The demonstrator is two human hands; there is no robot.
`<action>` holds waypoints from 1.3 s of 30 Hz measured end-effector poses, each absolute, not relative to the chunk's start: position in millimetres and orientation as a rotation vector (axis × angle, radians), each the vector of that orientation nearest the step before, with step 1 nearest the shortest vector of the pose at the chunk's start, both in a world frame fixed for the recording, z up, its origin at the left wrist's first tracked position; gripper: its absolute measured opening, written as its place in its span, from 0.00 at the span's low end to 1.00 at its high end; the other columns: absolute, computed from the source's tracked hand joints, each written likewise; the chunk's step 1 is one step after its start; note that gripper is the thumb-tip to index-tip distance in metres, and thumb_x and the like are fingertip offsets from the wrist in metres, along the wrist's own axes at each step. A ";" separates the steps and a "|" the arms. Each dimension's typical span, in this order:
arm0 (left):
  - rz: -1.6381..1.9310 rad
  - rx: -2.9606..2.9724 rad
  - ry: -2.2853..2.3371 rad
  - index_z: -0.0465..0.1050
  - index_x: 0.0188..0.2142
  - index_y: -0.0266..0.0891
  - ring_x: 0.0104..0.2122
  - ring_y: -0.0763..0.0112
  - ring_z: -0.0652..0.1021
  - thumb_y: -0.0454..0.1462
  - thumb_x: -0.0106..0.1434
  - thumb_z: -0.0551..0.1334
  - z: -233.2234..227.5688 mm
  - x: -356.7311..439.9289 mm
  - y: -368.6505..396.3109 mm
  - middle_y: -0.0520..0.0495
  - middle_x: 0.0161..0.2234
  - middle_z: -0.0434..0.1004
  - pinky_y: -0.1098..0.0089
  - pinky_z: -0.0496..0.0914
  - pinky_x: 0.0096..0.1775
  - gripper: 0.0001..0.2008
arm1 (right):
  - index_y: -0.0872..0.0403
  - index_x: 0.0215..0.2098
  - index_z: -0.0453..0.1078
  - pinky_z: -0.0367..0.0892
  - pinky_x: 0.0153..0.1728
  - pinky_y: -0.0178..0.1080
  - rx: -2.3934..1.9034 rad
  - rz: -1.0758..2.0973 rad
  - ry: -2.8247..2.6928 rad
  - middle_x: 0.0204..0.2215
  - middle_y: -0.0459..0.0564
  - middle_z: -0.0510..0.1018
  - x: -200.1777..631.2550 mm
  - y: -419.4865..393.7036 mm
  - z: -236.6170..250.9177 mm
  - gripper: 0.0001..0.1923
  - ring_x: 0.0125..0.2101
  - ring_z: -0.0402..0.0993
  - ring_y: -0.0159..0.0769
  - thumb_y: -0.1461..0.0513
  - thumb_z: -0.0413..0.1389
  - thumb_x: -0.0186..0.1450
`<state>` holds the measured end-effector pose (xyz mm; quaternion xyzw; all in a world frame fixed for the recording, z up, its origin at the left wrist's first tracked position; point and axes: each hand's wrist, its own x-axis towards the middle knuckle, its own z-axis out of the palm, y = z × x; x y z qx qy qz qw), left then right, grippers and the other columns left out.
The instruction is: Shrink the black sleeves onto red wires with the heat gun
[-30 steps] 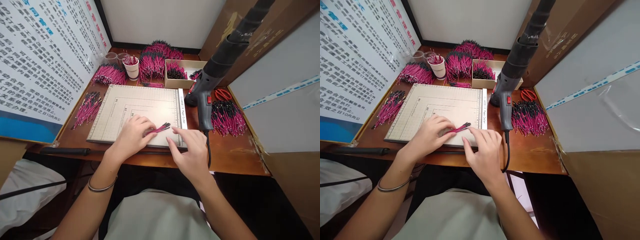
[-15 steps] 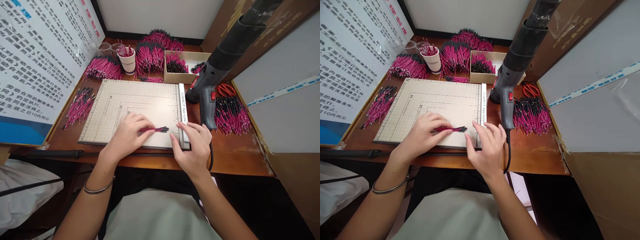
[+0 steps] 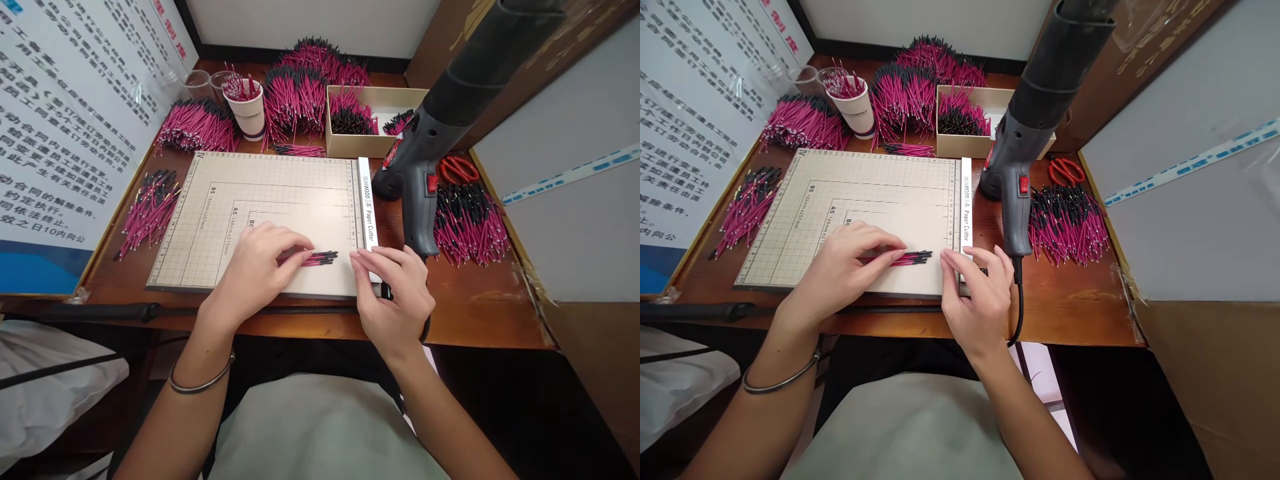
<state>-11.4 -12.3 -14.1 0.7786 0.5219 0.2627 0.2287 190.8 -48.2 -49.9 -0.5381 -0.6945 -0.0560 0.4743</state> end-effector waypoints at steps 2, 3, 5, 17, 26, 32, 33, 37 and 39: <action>0.730 2.126 1.452 0.82 0.39 0.45 0.40 0.62 0.79 0.38 0.71 0.63 -13.7 -10.8 -12.1 0.52 0.38 0.86 0.58 0.68 0.46 0.07 | 0.48 0.43 0.75 0.70 0.58 0.50 -1.328 -0.150 -1.712 0.32 0.43 0.86 189.9 -48.7 -49.3 0.06 0.41 0.82 0.38 0.64 0.64 0.68; 0.733 2.119 1.461 0.82 0.39 0.45 0.40 0.62 0.79 0.38 0.71 0.63 -13.5 -10.9 -12.0 0.52 0.37 0.86 0.59 0.68 0.46 0.07 | 0.48 0.43 0.76 0.70 0.58 0.51 -1.346 -0.157 -1.733 0.33 0.45 0.86 189.4 -49.0 -48.9 0.05 0.42 0.82 0.40 0.62 0.63 0.69; 0.740 2.109 1.471 0.82 0.38 0.45 0.39 0.62 0.80 0.38 0.71 0.62 -13.2 -11.0 -11.9 0.52 0.37 0.86 0.59 0.68 0.45 0.08 | 0.49 0.45 0.77 0.68 0.59 0.53 -1.392 -0.167 -1.798 0.37 0.49 0.86 188.4 -49.6 -48.0 0.07 0.45 0.81 0.44 0.57 0.62 0.70; 0.753 2.208 1.443 0.81 0.39 0.43 0.42 0.61 0.80 0.42 0.73 0.60 -12.7 -9.1 -14.0 0.48 0.39 0.86 0.59 0.70 0.48 0.11 | 0.49 0.47 0.79 0.66 0.61 0.53 -1.389 -0.113 -1.884 0.43 0.52 0.84 189.6 -50.3 -47.0 0.09 0.51 0.79 0.45 0.57 0.59 0.71; 0.697 2.220 1.478 0.82 0.39 0.44 0.42 0.61 0.79 0.41 0.73 0.60 -13.7 -13.2 -15.1 0.50 0.40 0.86 0.58 0.69 0.48 0.11 | 0.48 0.39 0.79 0.74 0.52 0.50 -1.330 -0.136 -1.721 0.35 0.48 0.83 191.3 -48.1 -50.6 0.03 0.43 0.81 0.41 0.63 0.63 0.69; 0.751 2.235 1.502 0.81 0.43 0.41 0.44 0.60 0.81 0.43 0.74 0.59 -14.6 -14.4 -12.4 0.47 0.42 0.86 0.60 0.72 0.48 0.12 | 0.49 0.43 0.79 0.76 0.47 0.48 -1.394 -0.165 -1.758 0.37 0.52 0.83 191.5 -47.6 -49.2 0.05 0.45 0.80 0.44 0.60 0.61 0.70; 0.745 2.243 1.488 0.81 0.44 0.41 0.45 0.60 0.80 0.43 0.74 0.60 -14.6 -15.4 -12.4 0.46 0.43 0.86 0.60 0.72 0.49 0.12 | 0.49 0.44 0.79 0.76 0.47 0.48 -1.401 -0.173 -1.760 0.37 0.52 0.84 191.2 -47.2 -49.3 0.06 0.45 0.80 0.44 0.60 0.61 0.70; 0.738 2.251 1.473 0.80 0.44 0.39 0.44 0.60 0.80 0.41 0.73 0.62 -15.4 -16.2 -10.8 0.46 0.43 0.86 0.61 0.72 0.48 0.10 | 0.52 0.45 0.78 0.73 0.48 0.48 -1.392 -0.180 -1.770 0.36 0.52 0.84 189.6 -46.2 -50.6 0.06 0.45 0.79 0.44 0.61 0.60 0.70; 0.751 2.238 1.493 0.81 0.43 0.39 0.43 0.61 0.81 0.39 0.72 0.62 -15.8 -14.8 -8.9 0.47 0.41 0.86 0.62 0.72 0.47 0.08 | 0.52 0.45 0.78 0.72 0.48 0.48 -1.392 -0.171 -1.773 0.36 0.52 0.85 188.9 -46.1 -50.9 0.07 0.45 0.79 0.44 0.61 0.61 0.70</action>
